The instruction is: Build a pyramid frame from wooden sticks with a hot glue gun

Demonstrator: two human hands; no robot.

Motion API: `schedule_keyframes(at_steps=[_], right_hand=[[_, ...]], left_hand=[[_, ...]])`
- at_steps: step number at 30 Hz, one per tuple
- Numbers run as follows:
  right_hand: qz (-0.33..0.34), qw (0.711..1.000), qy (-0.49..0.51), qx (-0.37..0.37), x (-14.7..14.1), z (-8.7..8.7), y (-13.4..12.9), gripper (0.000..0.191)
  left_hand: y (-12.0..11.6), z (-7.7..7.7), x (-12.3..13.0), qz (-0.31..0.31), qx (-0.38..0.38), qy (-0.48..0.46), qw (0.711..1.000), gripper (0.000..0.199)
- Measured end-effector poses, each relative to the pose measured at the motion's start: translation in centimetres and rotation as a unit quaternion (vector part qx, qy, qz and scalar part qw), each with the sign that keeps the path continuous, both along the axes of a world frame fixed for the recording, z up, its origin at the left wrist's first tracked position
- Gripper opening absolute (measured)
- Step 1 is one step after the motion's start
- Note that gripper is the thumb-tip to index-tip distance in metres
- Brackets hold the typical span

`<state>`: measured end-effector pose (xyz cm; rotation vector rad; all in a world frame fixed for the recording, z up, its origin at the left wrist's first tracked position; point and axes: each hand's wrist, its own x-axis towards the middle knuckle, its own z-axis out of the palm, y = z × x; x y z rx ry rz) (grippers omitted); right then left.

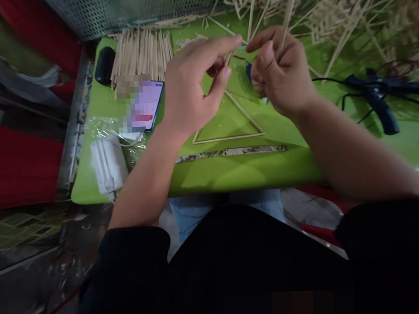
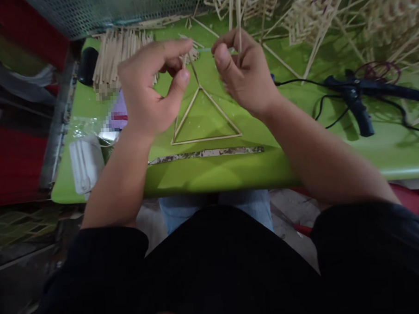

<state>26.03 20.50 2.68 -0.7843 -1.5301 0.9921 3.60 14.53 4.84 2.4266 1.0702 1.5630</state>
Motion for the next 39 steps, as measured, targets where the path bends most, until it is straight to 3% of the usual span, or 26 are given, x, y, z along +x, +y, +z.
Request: schedule_keyframes(at_steps=[4,8,12,15,17,22,26,34,39], right_hand=[[0.033,0.994,0.051,-0.089,0.2,0.4,-2.1,0.083],[0.046,0.996,0.036,-0.070,0.6,1.3,-3.5,0.070],[-0.006,0.999,0.002,0.031,1.1,2.3,-4.4,0.053],[-0.102,0.981,-0.071,0.150,1.6,2.7,-4.6,0.060],[-0.131,0.968,-0.096,0.191,2.0,2.7,-4.6,0.062],[-0.136,0.948,-0.118,0.261,3.3,2.8,-4.8,0.044],[-0.154,0.936,-0.123,0.292,3.4,3.4,-5.3,0.045],[-0.101,0.937,-0.056,0.331,2.3,3.1,-4.8,0.042],[-0.086,0.940,-0.071,0.322,2.3,2.9,-5.0,0.039]], left_hand=[[-0.7,0.4,0.3,-0.028,0.036,-0.048,0.998,0.033],[-1.2,1.0,0.2,-0.039,0.049,-0.043,0.997,0.030],[-1.3,0.9,0.0,-0.023,0.020,-0.026,0.999,0.036],[-1.3,0.8,0.0,-0.017,0.005,-0.014,1.000,0.041],[-1.4,0.8,0.1,-0.027,0.016,-0.016,0.999,0.041],[-1.3,1.0,0.2,-0.042,0.062,-0.023,0.997,0.036],[-1.3,1.0,0.1,-0.021,0.071,-0.005,0.997,0.037],[-1.1,1.3,0.2,-0.018,0.099,0.014,0.995,0.033],[0.3,1.0,-0.2,-0.067,0.210,0.030,0.975,0.043]])
